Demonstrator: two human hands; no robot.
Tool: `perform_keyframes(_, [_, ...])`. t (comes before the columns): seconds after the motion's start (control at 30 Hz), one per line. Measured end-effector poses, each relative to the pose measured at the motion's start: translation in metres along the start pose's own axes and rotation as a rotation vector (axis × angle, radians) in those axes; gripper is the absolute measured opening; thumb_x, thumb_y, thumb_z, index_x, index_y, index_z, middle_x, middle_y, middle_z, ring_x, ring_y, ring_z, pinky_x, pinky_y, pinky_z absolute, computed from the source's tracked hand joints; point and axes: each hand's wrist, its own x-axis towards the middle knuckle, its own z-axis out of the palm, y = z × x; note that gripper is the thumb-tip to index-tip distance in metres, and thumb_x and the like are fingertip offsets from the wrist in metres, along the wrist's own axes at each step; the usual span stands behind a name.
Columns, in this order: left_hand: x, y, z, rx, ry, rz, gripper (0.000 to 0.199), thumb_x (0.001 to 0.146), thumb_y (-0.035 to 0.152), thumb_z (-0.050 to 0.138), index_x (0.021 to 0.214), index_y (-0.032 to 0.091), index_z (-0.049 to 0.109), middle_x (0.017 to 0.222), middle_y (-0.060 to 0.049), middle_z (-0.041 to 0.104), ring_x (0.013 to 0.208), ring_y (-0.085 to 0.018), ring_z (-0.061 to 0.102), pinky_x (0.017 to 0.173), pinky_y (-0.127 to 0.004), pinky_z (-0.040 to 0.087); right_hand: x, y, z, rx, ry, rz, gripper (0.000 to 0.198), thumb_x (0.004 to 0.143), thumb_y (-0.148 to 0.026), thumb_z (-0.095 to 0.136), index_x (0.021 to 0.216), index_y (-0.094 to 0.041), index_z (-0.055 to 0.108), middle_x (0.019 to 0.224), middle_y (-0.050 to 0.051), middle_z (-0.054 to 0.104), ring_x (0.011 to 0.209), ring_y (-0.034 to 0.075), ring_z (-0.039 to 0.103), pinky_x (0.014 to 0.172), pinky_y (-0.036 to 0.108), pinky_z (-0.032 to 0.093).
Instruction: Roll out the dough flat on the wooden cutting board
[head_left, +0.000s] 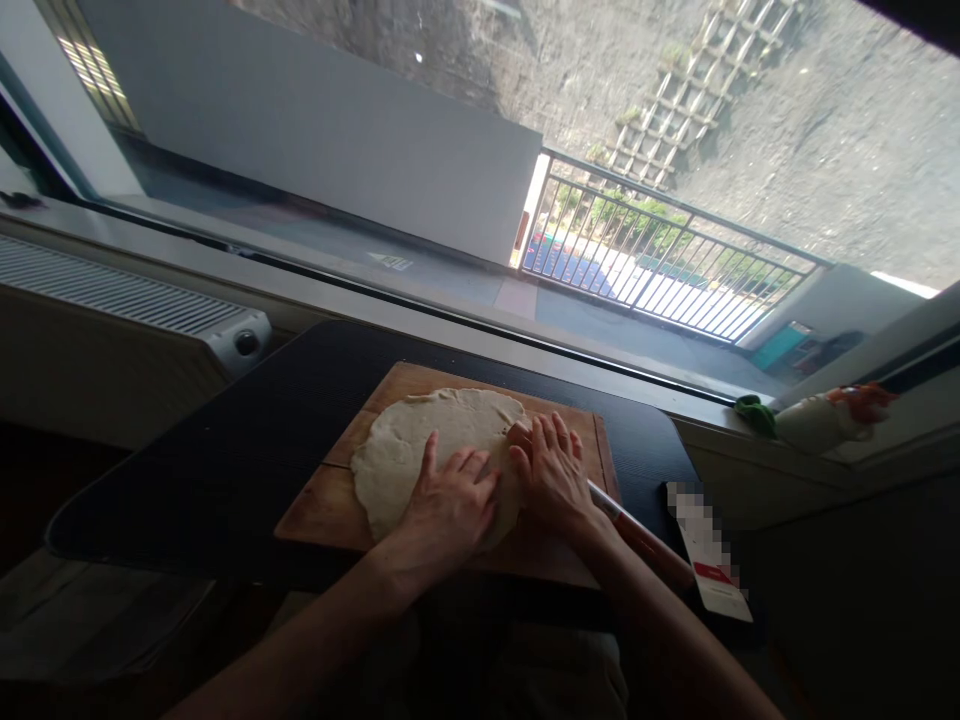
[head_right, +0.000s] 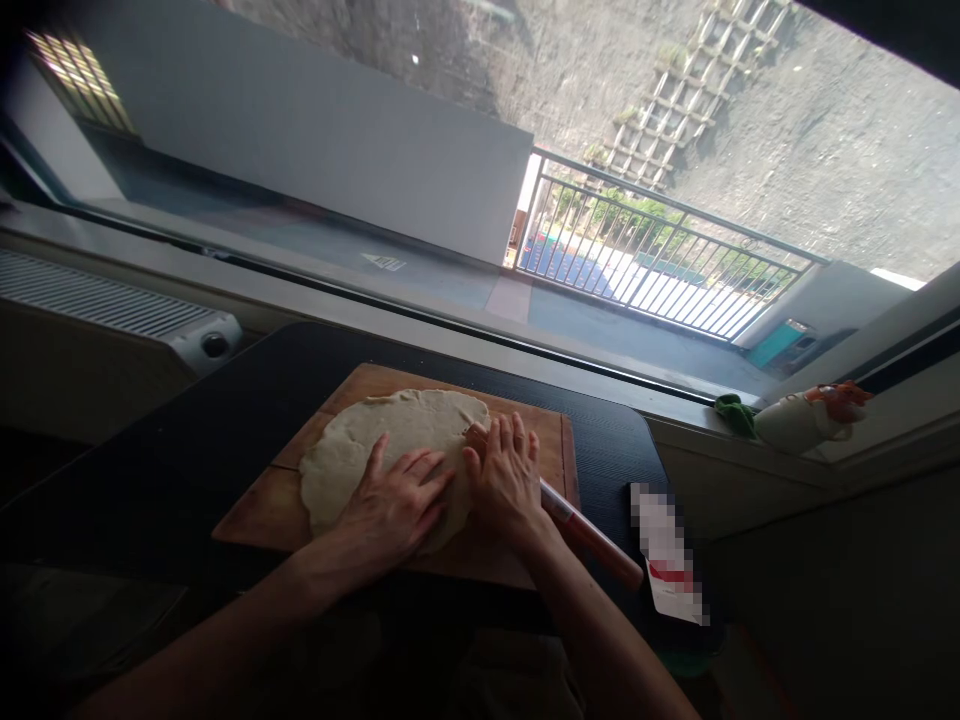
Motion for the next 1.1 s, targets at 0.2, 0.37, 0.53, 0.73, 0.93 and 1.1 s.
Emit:
perform_keyframes(0.2, [0.001, 0.001, -0.007, -0.021, -0.044, -0.007, 0.032, 0.091, 0.034, 0.044, 0.118, 0.026, 0.059, 0.126, -0.007, 0.057, 0.120, -0.026, 0.046, 0.110, -0.062, 0.000, 0.015, 0.012, -0.009, 0.019, -0.129, 0.227, 0.069, 0.095, -0.054, 0.011, 0.135, -0.010, 0.044, 0.149, 0.015, 0.028, 0.141, 0.030, 0.011, 0.110, 0.050, 0.012])
perform_keyframes(0.37, [0.001, -0.001, -0.009, -0.064, -0.042, -0.008, 0.027, 0.089, 0.032, 0.048, 0.110, 0.024, 0.062, 0.125, -0.007, 0.058, 0.119, -0.025, 0.047, 0.111, -0.058, 0.000, -0.013, 0.001, -0.005, 0.028, -0.082, -0.008, 0.064, 0.095, -0.050, 0.015, 0.145, -0.011, 0.028, 0.152, 0.009, 0.025, 0.142, 0.022, 0.005, 0.113, 0.040, 0.007])
perform_keyframes(0.53, [0.000, -0.003, -0.011, -0.094, -0.023, -0.003, 0.024, 0.089, 0.034, 0.050, 0.106, 0.025, 0.063, 0.121, -0.005, 0.060, 0.117, -0.025, 0.049, 0.112, -0.057, 0.000, 0.000, 0.012, -0.007, -0.008, -0.114, 0.169, 0.066, 0.096, -0.049, 0.013, 0.139, -0.006, 0.039, 0.151, 0.015, 0.025, 0.142, 0.029, 0.007, 0.111, 0.048, 0.006])
perform_keyframes(0.73, [0.001, -0.003, -0.010, -0.173, -0.009, -0.023, 0.022, 0.088, 0.031, 0.050, 0.103, 0.024, 0.064, 0.118, -0.004, 0.061, 0.114, -0.024, 0.051, 0.112, -0.056, 0.001, -0.011, 0.008, 0.000, -0.014, -0.036, -0.035, 0.061, 0.096, -0.047, 0.018, 0.145, -0.011, 0.029, 0.153, 0.010, 0.022, 0.142, 0.023, 0.002, 0.112, 0.044, 0.003])
perform_keyframes(0.93, [0.047, -0.046, -0.013, -0.196, 0.047, -0.271, 0.032, 0.090, 0.035, 0.042, 0.112, 0.021, 0.062, 0.120, -0.009, 0.061, 0.116, -0.024, 0.051, 0.106, -0.051, 0.022, 0.017, 0.030, -0.011, -0.020, -0.044, 0.162, 0.059, 0.095, -0.052, 0.018, 0.118, -0.016, 0.059, 0.138, 0.013, 0.042, 0.130, 0.029, 0.030, 0.104, 0.044, 0.023])
perform_keyframes(1.1, [0.083, -0.094, -0.026, -0.021, -0.179, -0.499, 0.033, 0.081, 0.038, 0.047, 0.094, 0.014, 0.066, 0.111, -0.017, 0.064, 0.111, -0.033, 0.052, 0.094, -0.049, 0.035, 0.010, 0.051, -0.013, 0.099, -0.003, 0.067, 0.037, 0.087, -0.046, 0.046, 0.108, -0.021, 0.063, 0.112, 0.009, 0.058, 0.105, 0.024, 0.049, 0.092, 0.036, 0.035])
